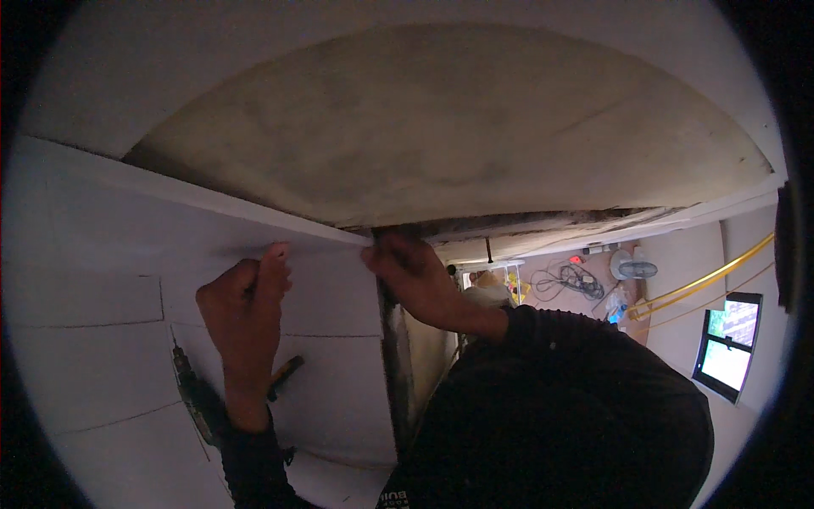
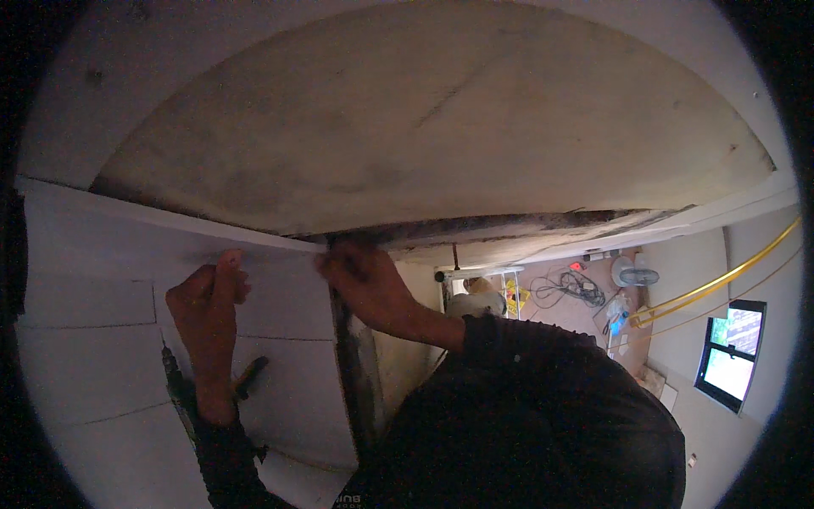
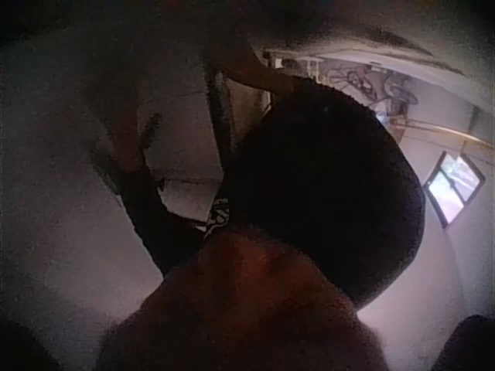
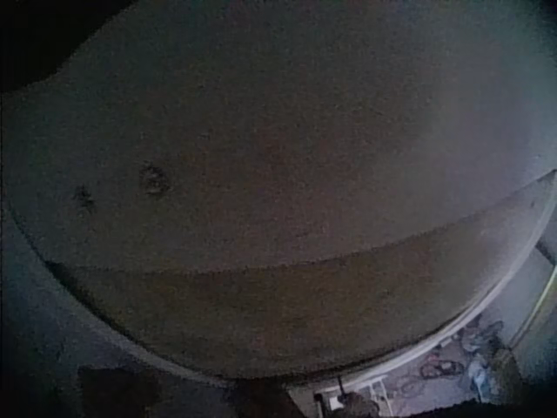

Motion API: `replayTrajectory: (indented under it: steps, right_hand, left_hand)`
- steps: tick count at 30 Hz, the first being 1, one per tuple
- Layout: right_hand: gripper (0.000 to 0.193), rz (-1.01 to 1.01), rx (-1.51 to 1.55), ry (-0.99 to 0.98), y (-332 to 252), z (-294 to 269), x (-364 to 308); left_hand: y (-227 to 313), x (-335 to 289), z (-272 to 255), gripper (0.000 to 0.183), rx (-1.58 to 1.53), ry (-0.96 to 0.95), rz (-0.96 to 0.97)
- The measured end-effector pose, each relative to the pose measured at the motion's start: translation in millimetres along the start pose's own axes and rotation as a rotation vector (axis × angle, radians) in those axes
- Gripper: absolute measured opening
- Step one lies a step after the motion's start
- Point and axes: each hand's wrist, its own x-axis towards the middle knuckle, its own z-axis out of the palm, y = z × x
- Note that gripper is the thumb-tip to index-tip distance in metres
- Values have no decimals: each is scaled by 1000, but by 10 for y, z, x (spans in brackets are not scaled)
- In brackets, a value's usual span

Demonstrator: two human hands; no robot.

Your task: The person trims a white ceiling panel with a utility knife, fits the panel into a gap in the ceiling, and handles a drill, metal snips, and a square while working on the overhead structure.

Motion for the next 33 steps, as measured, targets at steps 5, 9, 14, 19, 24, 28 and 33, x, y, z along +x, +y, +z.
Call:
replayTrajectory:
  steps: [5,9,14,19,24,28,33]
  right_hand:
    - [44,0,54,-27,1,-5,-29]
    - [43,32,174,-38,-78,3,-55]
    - [34,-40,-52,-55,10,42,15]
    - [30,-38,-4,96,153,-26,-107]
    - [20,-369,-101,-37,-147,-38,-410]
    - [16,-626,-282,-571,-685,264,-363]
    - [22,-965,-563,-776,-909,1073,-148]
  left_hand:
    - [-34,4,-23,44,180,-19,-15]
    - [-146,-54,5,40,265,-39,47]
    - [-75,-180,-12,30,360,-138,-2]
    - [-159,-319,28,24,311,-131,267]
    - [-310,-523,-408,17,397,-159,217]
    - [-302,-576,-1046,17,223,-52,-75]
    - [-1012,-825,-2001,24,331,73,-345]
